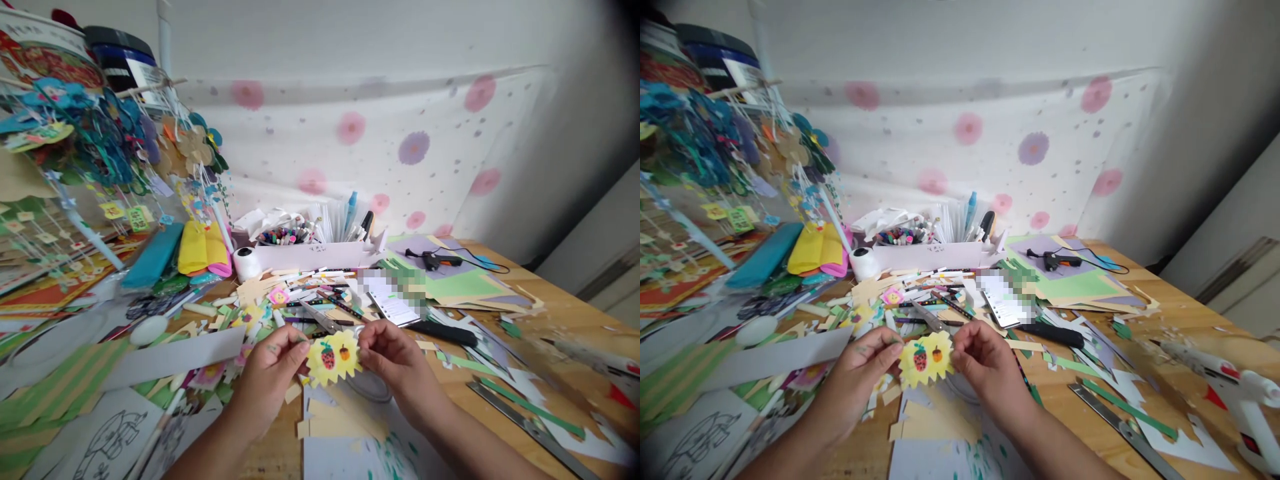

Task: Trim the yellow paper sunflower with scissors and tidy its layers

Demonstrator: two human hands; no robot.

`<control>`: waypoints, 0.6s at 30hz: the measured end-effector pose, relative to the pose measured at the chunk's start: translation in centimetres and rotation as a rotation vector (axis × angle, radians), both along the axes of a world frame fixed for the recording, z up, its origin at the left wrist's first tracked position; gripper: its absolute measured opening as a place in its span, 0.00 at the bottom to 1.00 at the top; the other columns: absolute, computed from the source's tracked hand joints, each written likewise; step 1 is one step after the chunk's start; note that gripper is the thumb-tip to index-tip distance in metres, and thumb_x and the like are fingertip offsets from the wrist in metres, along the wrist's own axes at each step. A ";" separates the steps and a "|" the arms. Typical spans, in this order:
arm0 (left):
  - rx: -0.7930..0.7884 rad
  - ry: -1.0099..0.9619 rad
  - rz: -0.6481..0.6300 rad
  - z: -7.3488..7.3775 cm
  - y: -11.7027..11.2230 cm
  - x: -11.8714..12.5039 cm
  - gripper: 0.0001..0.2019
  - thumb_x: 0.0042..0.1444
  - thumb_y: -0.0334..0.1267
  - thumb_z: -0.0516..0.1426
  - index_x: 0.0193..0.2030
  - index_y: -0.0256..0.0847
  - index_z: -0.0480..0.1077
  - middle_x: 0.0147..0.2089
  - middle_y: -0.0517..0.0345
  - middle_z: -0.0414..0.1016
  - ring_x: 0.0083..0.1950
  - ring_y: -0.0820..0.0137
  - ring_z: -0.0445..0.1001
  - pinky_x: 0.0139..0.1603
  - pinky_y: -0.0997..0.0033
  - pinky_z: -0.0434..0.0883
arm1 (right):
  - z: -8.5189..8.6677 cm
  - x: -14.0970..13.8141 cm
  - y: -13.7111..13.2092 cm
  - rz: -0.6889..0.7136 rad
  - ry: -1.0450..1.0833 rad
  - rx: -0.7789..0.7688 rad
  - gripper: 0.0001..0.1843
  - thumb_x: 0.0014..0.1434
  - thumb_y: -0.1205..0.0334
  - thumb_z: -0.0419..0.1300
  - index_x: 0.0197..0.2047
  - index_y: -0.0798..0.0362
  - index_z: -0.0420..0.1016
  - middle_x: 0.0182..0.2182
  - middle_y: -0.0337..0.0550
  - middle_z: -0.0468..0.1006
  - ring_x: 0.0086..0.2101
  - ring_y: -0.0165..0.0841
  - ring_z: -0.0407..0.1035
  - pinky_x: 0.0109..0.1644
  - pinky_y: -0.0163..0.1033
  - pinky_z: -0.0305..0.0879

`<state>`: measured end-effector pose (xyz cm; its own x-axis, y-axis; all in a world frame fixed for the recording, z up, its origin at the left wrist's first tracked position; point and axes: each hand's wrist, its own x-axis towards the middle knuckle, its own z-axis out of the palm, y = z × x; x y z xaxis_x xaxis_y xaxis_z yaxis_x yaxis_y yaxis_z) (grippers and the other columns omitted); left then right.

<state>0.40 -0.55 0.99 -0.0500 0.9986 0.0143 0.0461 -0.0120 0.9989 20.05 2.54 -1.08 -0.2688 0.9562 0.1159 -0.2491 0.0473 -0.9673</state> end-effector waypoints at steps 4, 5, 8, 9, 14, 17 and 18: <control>0.012 0.032 0.056 0.2 0.1 0.0 0.12 0.53 0.44 0.59 0.23 0.42 0.65 0.22 0.66 0.61 0.26 0.73 0.62 0.27 0.76 0.61 | 0.1 0.2 0.1 -0.025 -0.010 -0.012 0.16 0.48 0.52 0.69 0.31 0.51 0.68 0.26 0.35 0.67 0.26 0.28 0.61 0.31 0.34 0.61; 0.010 0.035 0.075 0.3 0.1 0.0 0.12 0.53 0.44 0.59 0.23 0.42 0.65 0.22 0.67 0.60 0.25 0.73 0.61 0.27 0.76 0.60 | 0.1 0.2 0.1 -0.027 -0.006 -0.020 0.16 0.48 0.52 0.69 0.32 0.51 0.68 0.26 0.35 0.67 0.26 0.28 0.62 0.32 0.35 0.61; -0.004 0.040 0.105 0.1 0.2 -0.1 0.12 0.52 0.44 0.59 0.23 0.42 0.64 0.21 0.67 0.60 0.25 0.73 0.61 0.26 0.77 0.60 | 0.1 0.4 0.2 -0.018 0.002 -0.024 0.15 0.49 0.53 0.68 0.33 0.52 0.70 0.27 0.35 0.67 0.27 0.28 0.63 0.32 0.35 0.62; -0.004 0.039 0.108 0.0 0.3 -0.2 0.12 0.52 0.44 0.59 0.23 0.42 0.65 0.21 0.66 0.61 0.25 0.73 0.61 0.27 0.77 0.60 | 0.1 0.4 0.2 -0.019 -0.002 -0.019 0.15 0.49 0.53 0.68 0.33 0.52 0.70 0.27 0.35 0.67 0.27 0.27 0.62 0.32 0.34 0.61; 0.006 0.023 0.120 -0.5 0.4 -0.5 0.12 0.54 0.44 0.59 0.25 0.42 0.66 0.22 0.66 0.63 0.27 0.72 0.63 0.29 0.76 0.62 | 0.1 0.6 0.4 -0.068 -0.062 -0.018 0.13 0.49 0.55 0.67 0.32 0.52 0.70 0.25 0.34 0.67 0.25 0.27 0.61 0.30 0.33 0.58; 0.005 0.016 0.131 -0.4 0.4 -0.5 0.12 0.53 0.44 0.59 0.25 0.41 0.66 0.23 0.66 0.63 0.27 0.72 0.64 0.30 0.76 0.63 | 0.2 0.6 0.3 -0.093 -0.097 -0.037 0.12 0.48 0.56 0.66 0.34 0.53 0.72 0.25 0.34 0.67 0.24 0.26 0.60 0.29 0.33 0.56; 0.004 0.012 0.137 -0.3 0.4 -0.4 0.11 0.53 0.44 0.60 0.25 0.41 0.66 0.23 0.66 0.63 0.27 0.72 0.65 0.29 0.76 0.63 | 0.2 0.6 0.3 -0.099 -0.102 -0.038 0.12 0.48 0.57 0.66 0.34 0.53 0.72 0.24 0.35 0.67 0.24 0.26 0.60 0.29 0.33 0.56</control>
<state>-0.03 -0.18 0.66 -0.1855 0.9824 0.0199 0.0597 -0.0089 0.9982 20.66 2.84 -0.88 -0.1819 0.9817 0.0558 -0.1448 0.0294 -0.9890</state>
